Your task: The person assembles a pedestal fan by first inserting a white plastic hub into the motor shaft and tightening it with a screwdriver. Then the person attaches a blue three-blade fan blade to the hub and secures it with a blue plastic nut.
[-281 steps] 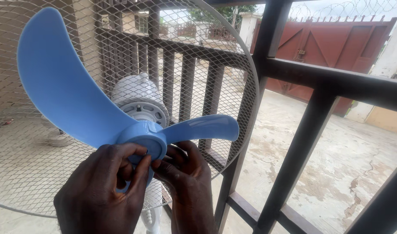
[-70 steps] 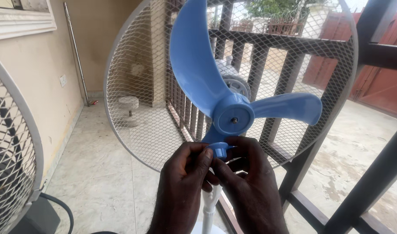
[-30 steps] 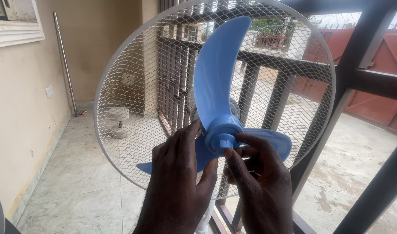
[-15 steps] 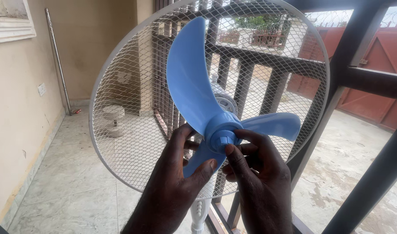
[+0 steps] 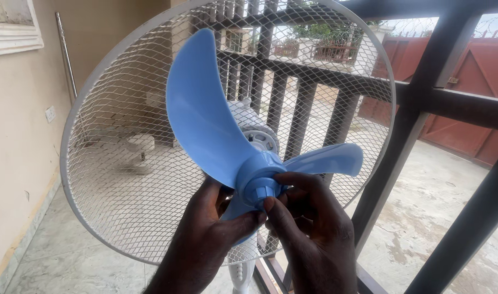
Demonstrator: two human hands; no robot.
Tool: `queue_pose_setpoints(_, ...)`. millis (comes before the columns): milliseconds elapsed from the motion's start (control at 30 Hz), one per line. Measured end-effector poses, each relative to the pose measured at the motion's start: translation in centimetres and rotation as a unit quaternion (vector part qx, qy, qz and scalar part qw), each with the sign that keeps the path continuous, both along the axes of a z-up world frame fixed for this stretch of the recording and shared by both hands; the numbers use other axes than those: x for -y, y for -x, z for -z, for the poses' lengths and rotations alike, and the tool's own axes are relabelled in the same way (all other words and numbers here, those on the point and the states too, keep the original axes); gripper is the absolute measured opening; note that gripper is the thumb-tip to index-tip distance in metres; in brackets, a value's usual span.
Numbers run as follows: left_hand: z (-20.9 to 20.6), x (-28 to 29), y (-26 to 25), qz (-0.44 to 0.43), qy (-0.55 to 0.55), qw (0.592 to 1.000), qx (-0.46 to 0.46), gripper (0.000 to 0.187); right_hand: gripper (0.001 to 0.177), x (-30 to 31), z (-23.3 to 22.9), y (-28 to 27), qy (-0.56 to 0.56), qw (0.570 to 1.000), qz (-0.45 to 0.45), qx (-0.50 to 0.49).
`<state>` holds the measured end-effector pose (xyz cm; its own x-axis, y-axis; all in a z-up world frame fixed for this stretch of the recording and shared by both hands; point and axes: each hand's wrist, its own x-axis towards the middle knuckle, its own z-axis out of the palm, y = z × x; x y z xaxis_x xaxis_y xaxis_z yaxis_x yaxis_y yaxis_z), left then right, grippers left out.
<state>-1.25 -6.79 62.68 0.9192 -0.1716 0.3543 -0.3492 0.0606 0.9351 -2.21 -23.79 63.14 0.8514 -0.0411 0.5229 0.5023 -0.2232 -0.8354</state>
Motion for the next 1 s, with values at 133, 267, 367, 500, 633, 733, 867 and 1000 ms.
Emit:
queue_pose_setpoints(133,-0.2,-0.6,0.0,-0.02,-0.02,1.0,-0.011,0.062,0.038,-0.3,0.3,0.1,0.005,1.0,0.007,-0.023)
queue_pose_setpoints(267,-1.3,-0.8,0.4,-0.056,-0.05,0.997,-0.031,0.051,0.036,-0.4,0.2,0.0,-0.021,1.0,0.0,-0.022)
queue_pose_setpoints(367,-1.9,-0.7,0.5,-0.075,-0.063,0.993,-0.071,0.049,0.035,-0.4,0.2,-0.1,-0.005,1.0,0.003,-0.005)
queue_pose_setpoints(500,-1.7,-0.7,0.5,-0.006,0.004,1.0,0.011,0.047,0.034,-0.7,0.5,0.3,0.033,0.998,0.033,0.043)
queue_pose_setpoints(633,-1.4,-0.7,0.2,-0.043,-0.043,0.997,-0.05,0.051,0.047,-1.1,0.5,0.7,-0.013,0.996,0.082,0.011)
queue_pose_setpoints(733,-0.8,-0.7,0.0,-0.017,-0.033,0.999,-0.039,0.05,0.024,-1.0,0.8,1.0,0.024,0.993,0.077,0.088)
queue_pose_setpoints(867,0.0,-0.6,-0.7,-0.006,0.003,0.999,-0.035,0.05,0.027,-1.3,1.3,0.9,0.066,0.981,0.102,0.152)
queue_pose_setpoints(1000,0.8,-0.8,-1.8,0.027,0.031,0.999,-0.018,0.051,0.04,-1.2,1.2,0.1,0.088,0.978,0.085,0.171)
